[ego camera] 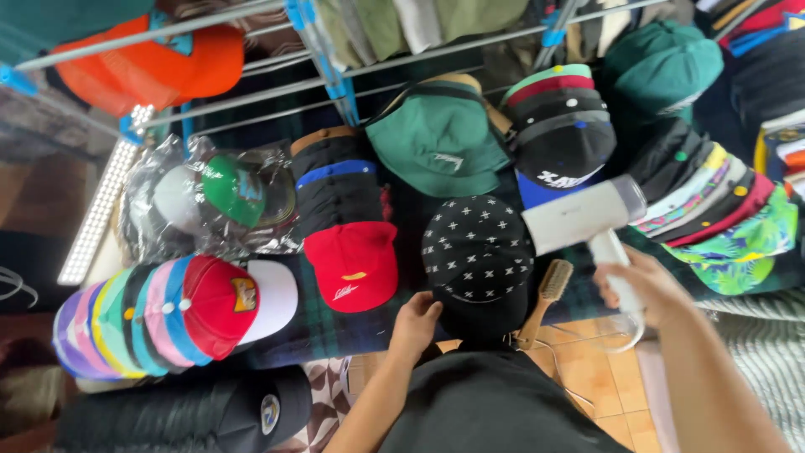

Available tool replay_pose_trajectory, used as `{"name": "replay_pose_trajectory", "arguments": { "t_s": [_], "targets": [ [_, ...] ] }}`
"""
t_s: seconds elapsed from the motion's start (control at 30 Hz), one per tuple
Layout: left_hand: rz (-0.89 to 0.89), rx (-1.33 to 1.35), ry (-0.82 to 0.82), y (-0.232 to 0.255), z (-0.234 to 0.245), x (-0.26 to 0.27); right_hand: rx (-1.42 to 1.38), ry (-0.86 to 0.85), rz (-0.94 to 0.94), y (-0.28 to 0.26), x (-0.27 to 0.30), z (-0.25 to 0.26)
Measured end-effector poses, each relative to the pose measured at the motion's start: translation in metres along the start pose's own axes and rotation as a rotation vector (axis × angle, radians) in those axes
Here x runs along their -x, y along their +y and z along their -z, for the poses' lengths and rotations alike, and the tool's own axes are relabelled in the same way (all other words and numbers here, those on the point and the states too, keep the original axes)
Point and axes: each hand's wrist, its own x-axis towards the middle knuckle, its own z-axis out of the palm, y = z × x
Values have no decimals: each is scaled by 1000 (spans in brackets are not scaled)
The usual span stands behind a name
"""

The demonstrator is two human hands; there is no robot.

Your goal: The person is cleaning various baseball caps and hats using a small brush and a handheld steamer.

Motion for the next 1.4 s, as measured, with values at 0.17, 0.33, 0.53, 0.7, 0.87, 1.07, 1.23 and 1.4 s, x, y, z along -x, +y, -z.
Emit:
{"name": "replay_pose_trajectory", "arguments": {
  "t_s": [0.17, 0.33, 0.53, 0.7, 0.87, 1.07, 1.23, 1.4],
  "targets": [
    [-71, -133, -22, -77, -1, -75, -133, 6, 183, 93, -9, 13],
    [31, 126, -53, -38, -12, -41, -225, 4, 194, 83, 26, -10],
    [92, 381, -169, -14, -35, -7, -242, -22, 210, 77, 38, -11],
    [105, 444, -156, -86, -79, -56, -278, -15, 238, 107, 18, -10],
    [133, 446, -222, -34, -112, -27, -311, -53, 223, 90, 38, -18],
    [126, 423, -338, -25, -140, -36, -402, -56, 238, 126, 12, -20],
    [120, 442, -353, -23, -153, -41, -434, -28, 256, 119, 24, -30],
    [47, 203, -363, -11, -145, -36, -444, 19, 231, 174, 27, -40]
  ]
}}
